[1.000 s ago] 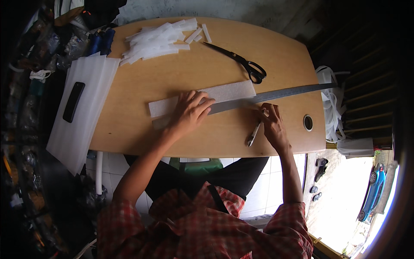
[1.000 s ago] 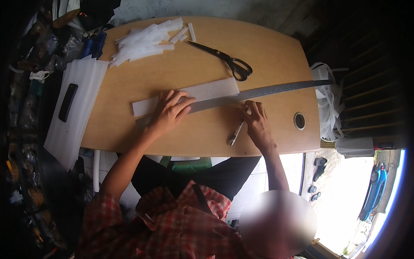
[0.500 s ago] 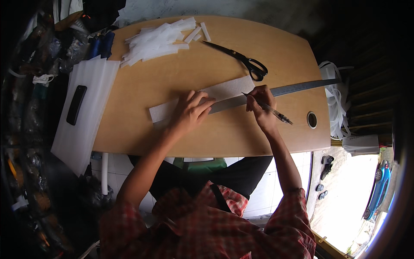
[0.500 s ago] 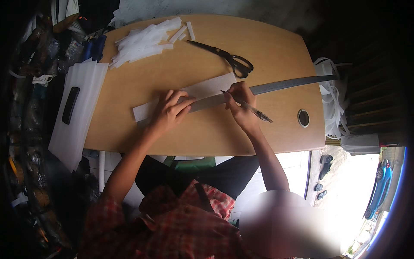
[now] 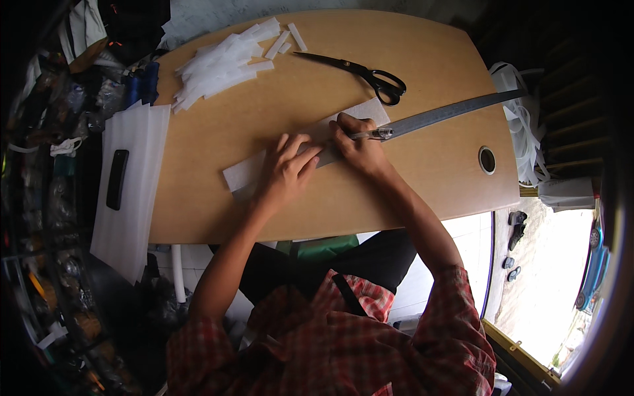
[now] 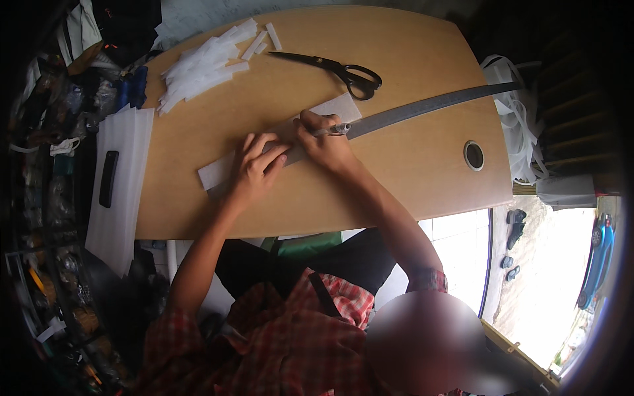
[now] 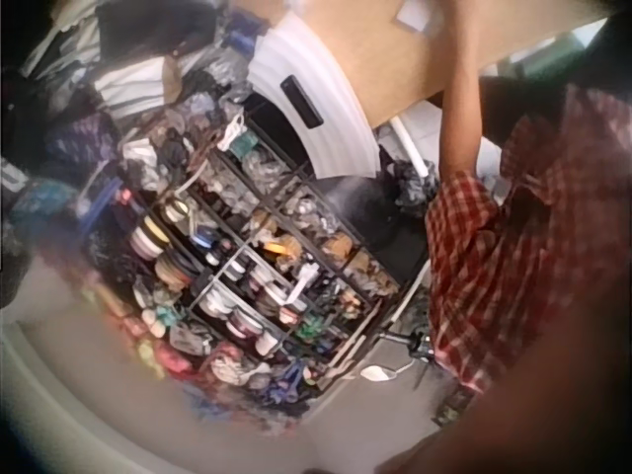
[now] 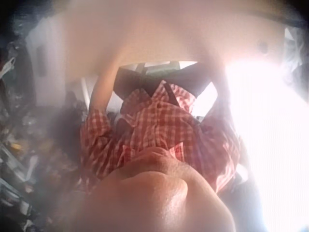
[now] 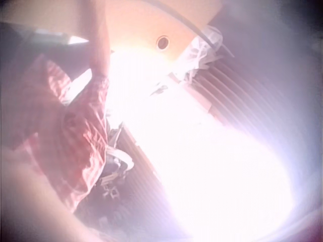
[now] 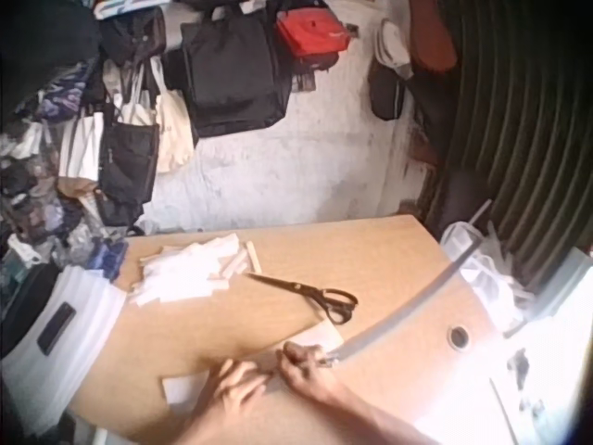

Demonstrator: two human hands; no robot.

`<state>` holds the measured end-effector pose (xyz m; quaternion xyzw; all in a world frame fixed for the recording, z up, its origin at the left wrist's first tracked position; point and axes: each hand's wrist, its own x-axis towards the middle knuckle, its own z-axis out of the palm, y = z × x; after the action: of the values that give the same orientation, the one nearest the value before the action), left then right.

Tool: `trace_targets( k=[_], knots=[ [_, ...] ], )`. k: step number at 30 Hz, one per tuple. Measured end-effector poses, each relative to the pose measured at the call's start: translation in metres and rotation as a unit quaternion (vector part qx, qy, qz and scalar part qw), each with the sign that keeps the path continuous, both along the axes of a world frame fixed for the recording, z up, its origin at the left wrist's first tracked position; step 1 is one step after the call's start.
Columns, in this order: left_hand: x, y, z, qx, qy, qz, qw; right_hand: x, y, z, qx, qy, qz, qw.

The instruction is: The person measures and cuts white foam sheets into strips using a metal ruler, a pen, and scissors. They repeatedly mark lines along the ruler and cut the foam, stacking the cut pieces on the table.

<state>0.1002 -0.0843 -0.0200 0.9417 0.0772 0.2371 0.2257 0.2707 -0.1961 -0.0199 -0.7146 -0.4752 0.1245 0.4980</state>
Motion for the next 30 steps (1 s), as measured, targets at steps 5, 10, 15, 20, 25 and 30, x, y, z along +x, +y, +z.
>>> trace_targets(
  k=[5, 10, 15, 20, 25, 30],
  knots=[
    [0.001, 0.002, 0.000, 0.018, -0.008, -0.007, 1.000, 0.000, 0.001, -0.002, 0.028, -0.035, 0.012, 0.999],
    [0.001, 0.003, -0.002, 0.024, -0.005, -0.003, 1.000, 0.000, -0.001, -0.004, 0.014, -0.049, 0.007, 0.999],
    [0.002, 0.003, -0.002, 0.024, -0.014, -0.005, 1.000, -0.001, 0.000, 0.002, 0.028, -0.026, 0.007, 0.999],
    [0.002, 0.004, -0.003, 0.025, -0.011, -0.005, 1.000, 0.001, 0.001, -0.007, 0.032, -0.049, 0.016, 0.998],
    [0.001, 0.005, -0.004, 0.031, -0.010, -0.007, 0.999, -0.001, -0.003, -0.004, 0.004, -0.054, 0.018, 0.998],
    [-0.001, 0.002, -0.001, 0.034, 0.011, -0.008, 0.999, -0.003, -0.013, 0.005, 0.048, 0.058, -0.033, 0.997]
  ],
)
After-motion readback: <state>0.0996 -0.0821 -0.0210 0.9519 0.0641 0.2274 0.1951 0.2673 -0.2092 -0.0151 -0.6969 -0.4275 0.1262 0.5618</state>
